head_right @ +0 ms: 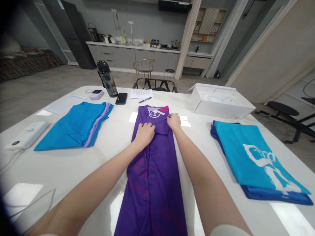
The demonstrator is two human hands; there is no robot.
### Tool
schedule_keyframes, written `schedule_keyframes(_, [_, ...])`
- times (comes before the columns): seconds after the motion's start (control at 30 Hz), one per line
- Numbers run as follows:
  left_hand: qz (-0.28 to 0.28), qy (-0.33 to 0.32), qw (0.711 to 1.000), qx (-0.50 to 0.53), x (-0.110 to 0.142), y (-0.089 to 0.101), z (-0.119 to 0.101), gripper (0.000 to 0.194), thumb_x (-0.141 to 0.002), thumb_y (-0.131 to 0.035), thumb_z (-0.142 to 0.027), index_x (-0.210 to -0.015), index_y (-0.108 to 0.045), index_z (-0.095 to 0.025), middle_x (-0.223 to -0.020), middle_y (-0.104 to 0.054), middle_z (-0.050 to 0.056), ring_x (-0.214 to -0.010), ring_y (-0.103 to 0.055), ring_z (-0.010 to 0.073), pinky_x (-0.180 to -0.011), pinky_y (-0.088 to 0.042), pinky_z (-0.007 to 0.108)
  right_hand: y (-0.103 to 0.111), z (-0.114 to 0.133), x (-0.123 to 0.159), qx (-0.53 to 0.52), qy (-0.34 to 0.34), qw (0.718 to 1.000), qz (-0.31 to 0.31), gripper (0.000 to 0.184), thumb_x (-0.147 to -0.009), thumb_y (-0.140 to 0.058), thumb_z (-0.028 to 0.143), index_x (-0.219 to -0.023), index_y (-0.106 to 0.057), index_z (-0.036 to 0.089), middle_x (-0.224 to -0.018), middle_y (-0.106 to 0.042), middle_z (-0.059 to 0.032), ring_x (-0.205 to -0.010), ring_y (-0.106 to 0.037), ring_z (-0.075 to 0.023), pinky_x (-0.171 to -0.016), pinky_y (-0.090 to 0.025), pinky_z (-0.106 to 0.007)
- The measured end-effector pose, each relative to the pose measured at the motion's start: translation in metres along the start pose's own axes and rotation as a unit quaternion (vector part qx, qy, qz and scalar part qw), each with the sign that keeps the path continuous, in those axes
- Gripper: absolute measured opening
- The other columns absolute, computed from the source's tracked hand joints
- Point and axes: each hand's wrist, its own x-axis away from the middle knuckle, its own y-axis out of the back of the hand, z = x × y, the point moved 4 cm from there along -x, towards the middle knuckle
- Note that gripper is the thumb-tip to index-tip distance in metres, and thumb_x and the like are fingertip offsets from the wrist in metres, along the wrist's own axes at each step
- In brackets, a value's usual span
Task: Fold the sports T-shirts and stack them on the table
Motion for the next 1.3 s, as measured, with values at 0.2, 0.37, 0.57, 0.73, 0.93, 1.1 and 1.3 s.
schedule_keyframes(0.2, [0.011,-0.023,1.0,0.016,-0.004,-0.01,0.004,0.025,-0.101,-0.04,-0.019,-0.108,-0.064,-0.017,-0.11,-0.065,0.012,-0.103,-0.059,0.0262,-0.088,-0.043,0.043,-0.001,-0.002,-0.01,0.023,0.022,0.999,0.029,0.021,-0.095,-0.059,0.032,-0.103,-0.072,0.019,-0.113,-0.064,-0.012,-0.104,-0.062,-0.0243,-0.089,-0.05,-0.034])
schedule_keyframes(0.37, [0.01,-0.009,1.0,0.023,-0.002,-0.011,0.005,0.022,-0.102,-0.042,-0.023,-0.109,-0.063,-0.018,-0.111,-0.064,0.011,-0.104,-0.059,0.0265,-0.085,-0.045,0.042,0.002,-0.007,-0.01,0.056,0.025,0.998,0.004,0.026,-0.095,-0.059,0.041,-0.103,-0.071,0.019,-0.114,-0.064,-0.0142,-0.105,-0.062,-0.0281,-0.087,-0.05,-0.037])
schedule_keyframes(0.57, [0.017,-0.003,1.0,0.024,0.0,-0.01,0.004,0.022,-0.101,-0.043,-0.023,-0.11,-0.063,-0.018,-0.11,-0.065,0.01,-0.101,-0.061,0.0263,-0.082,-0.047,0.04,0.001,-0.008,-0.006,0.054,0.028,0.998,0.012,0.022,-0.098,-0.054,0.035,-0.097,-0.07,0.019,-0.111,-0.064,-0.0121,-0.099,-0.063,-0.0252,-0.084,-0.05,-0.034])
schedule_keyframes(0.73, [0.008,-0.001,1.0,0.024,0.0,-0.009,0.003,0.024,-0.103,-0.041,-0.022,-0.106,-0.064,-0.018,-0.105,-0.066,0.009,-0.096,-0.062,0.0236,-0.084,-0.044,0.04,0.01,0.002,-0.004,0.078,0.076,0.994,-0.018,0.023,-0.1,-0.048,0.032,-0.1,-0.067,0.017,-0.111,-0.062,-0.0141,-0.1,-0.061,-0.0259,-0.082,-0.048,-0.035])
schedule_keyframes(0.93, [-0.084,0.029,0.996,0.028,-0.009,0.014,-0.005,0.026,-0.103,-0.038,-0.024,-0.103,-0.064,-0.018,-0.107,-0.063,0.011,-0.101,-0.058,0.0249,-0.085,-0.043,0.041,0.034,0.029,-0.025,0.06,0.147,0.981,-0.109,0.024,-0.103,-0.04,0.032,-0.104,-0.06,0.019,-0.11,-0.061,-0.0126,-0.103,-0.056,-0.0267,-0.085,-0.044,-0.035])
schedule_keyframes(1.1, [-0.074,0.039,0.994,0.076,-0.018,0.004,-0.006,0.035,-0.103,-0.041,-0.042,-0.113,-0.066,-0.018,-0.12,-0.062,0.013,-0.114,-0.056,0.0274,-0.103,-0.04,0.048,0.023,0.041,-0.048,0.053,0.145,0.984,-0.086,0.022,-0.103,-0.041,0.031,-0.107,-0.06,0.02,-0.112,-0.06,-0.0116,-0.105,-0.056,-0.026,-0.085,-0.045,-0.034])
schedule_keyframes(1.3, [-0.037,0.035,0.987,0.149,-0.026,-0.034,0.036,0.049,-0.106,-0.029,-0.032,-0.149,-0.043,-0.014,-0.154,-0.043,0.017,-0.141,-0.041,0.0254,-0.116,-0.034,0.043,-0.004,0.025,-0.046,0.09,0.082,0.992,0.015,0.023,-0.102,-0.045,0.029,-0.111,-0.063,0.019,-0.118,-0.06,-0.0151,-0.108,-0.058,-0.0272,-0.089,-0.046,-0.037])
